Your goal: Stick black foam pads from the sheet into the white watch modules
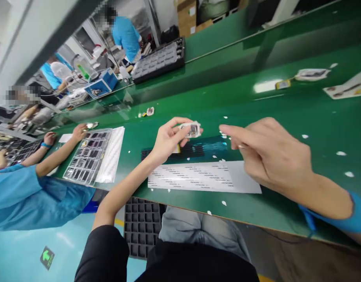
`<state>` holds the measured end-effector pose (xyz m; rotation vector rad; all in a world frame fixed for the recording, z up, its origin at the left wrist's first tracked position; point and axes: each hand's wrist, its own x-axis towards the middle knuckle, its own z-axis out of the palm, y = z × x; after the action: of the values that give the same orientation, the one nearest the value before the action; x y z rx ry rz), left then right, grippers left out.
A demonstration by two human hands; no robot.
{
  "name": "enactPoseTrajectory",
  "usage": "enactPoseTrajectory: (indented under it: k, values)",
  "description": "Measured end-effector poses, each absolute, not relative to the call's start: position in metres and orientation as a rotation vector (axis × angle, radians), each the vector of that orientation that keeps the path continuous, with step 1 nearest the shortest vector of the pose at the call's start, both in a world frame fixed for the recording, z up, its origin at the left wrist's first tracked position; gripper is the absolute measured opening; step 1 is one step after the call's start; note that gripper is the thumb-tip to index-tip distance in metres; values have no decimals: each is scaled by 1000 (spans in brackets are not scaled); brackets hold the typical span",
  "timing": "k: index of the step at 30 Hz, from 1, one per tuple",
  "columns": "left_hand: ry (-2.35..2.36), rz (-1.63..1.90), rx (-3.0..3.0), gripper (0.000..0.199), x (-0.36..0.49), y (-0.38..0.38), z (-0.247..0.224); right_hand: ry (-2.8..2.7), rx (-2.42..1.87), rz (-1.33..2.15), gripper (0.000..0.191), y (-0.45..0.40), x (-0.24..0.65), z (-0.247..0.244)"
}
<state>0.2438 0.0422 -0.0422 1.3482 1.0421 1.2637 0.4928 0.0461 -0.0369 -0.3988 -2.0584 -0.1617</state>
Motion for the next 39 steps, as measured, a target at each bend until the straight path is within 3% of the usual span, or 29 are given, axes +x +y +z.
enactPoseTrajectory:
  k: [2, 6, 8, 22, 30, 39]
  values:
    - [952, 1201, 1390, 43, 254, 21, -46, -2133, -449, -117, 66, 44, 493, -37]
    - [866, 1188, 1443, 37, 270, 3, -52, -2209, -553, -112, 23, 40, 494, -42]
    - [868, 1198, 1449, 34, 273, 0, -51, -2209, -570, -112, 13, 39, 495, -44]
    - [972, 1340, 1469, 25, 277, -17, -55, -2197, -567, -18, 3, 30, 489, -49]
    - [1040, 1355, 1410, 20, 277, -13, -59, -2219, -603, 89, 15, 35, 489, -59]
    - [1039, 1291, 1378, 26, 273, -14, -58, -2201, -576, -15, 15, 38, 490, -54]
